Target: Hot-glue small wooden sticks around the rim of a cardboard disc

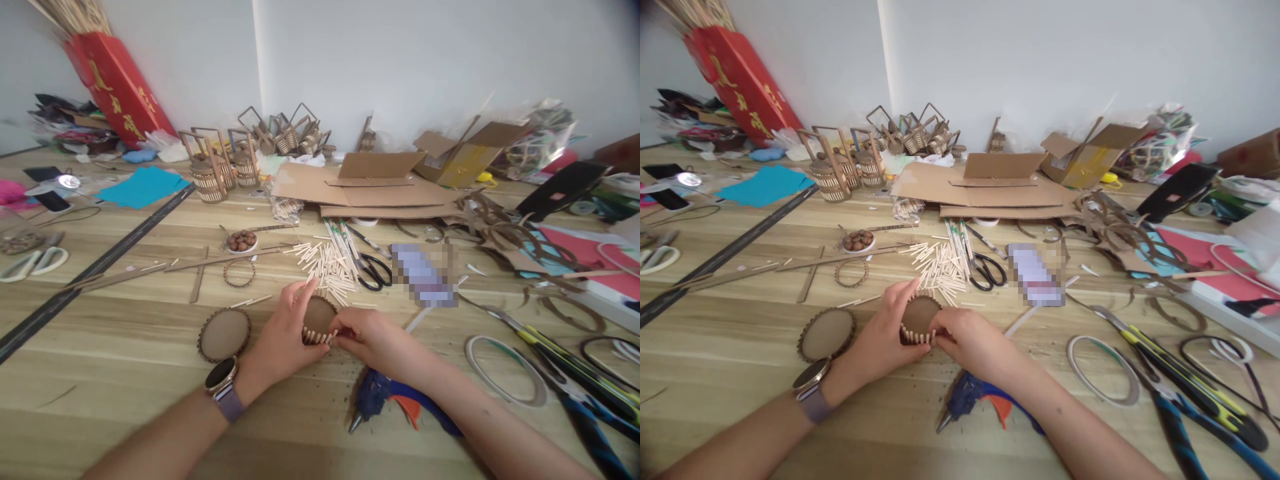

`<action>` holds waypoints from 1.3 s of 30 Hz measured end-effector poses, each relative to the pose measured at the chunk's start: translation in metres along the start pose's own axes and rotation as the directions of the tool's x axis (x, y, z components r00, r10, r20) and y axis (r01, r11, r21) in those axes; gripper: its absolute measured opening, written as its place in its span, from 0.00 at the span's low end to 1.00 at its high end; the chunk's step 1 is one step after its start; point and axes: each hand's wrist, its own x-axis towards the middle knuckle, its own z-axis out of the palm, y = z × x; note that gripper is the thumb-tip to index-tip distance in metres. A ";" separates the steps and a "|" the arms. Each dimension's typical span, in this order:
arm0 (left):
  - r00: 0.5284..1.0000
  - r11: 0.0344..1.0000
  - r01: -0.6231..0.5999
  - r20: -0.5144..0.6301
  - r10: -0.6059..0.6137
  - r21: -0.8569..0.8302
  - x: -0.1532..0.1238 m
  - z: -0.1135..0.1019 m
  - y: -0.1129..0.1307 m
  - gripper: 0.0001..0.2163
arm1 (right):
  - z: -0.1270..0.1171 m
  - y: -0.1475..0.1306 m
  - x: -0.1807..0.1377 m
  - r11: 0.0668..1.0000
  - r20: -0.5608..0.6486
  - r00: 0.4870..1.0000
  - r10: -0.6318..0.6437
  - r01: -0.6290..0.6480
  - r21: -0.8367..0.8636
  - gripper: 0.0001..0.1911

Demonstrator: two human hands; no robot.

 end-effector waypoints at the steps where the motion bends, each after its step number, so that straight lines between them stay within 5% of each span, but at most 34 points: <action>1: 1.000 1.000 -0.003 -0.001 0.003 0.000 0.000 0.000 0.000 0.47 | 0.000 0.000 0.000 1.000 -0.002 1.000 -0.018 0.018 -0.007 0.06; 16: 1.000 1.000 -0.004 0.014 0.004 -0.012 0.001 -0.001 0.002 0.48 | 0.007 0.009 0.001 0.902 -0.016 0.969 -0.248 0.225 -0.369 0.09; 39: 1.000 1.000 -0.011 0.001 0.011 -0.024 0.000 -0.001 0.000 0.52 | 0.008 0.011 0.000 0.863 -0.051 0.935 -0.350 0.301 -0.406 0.11</action>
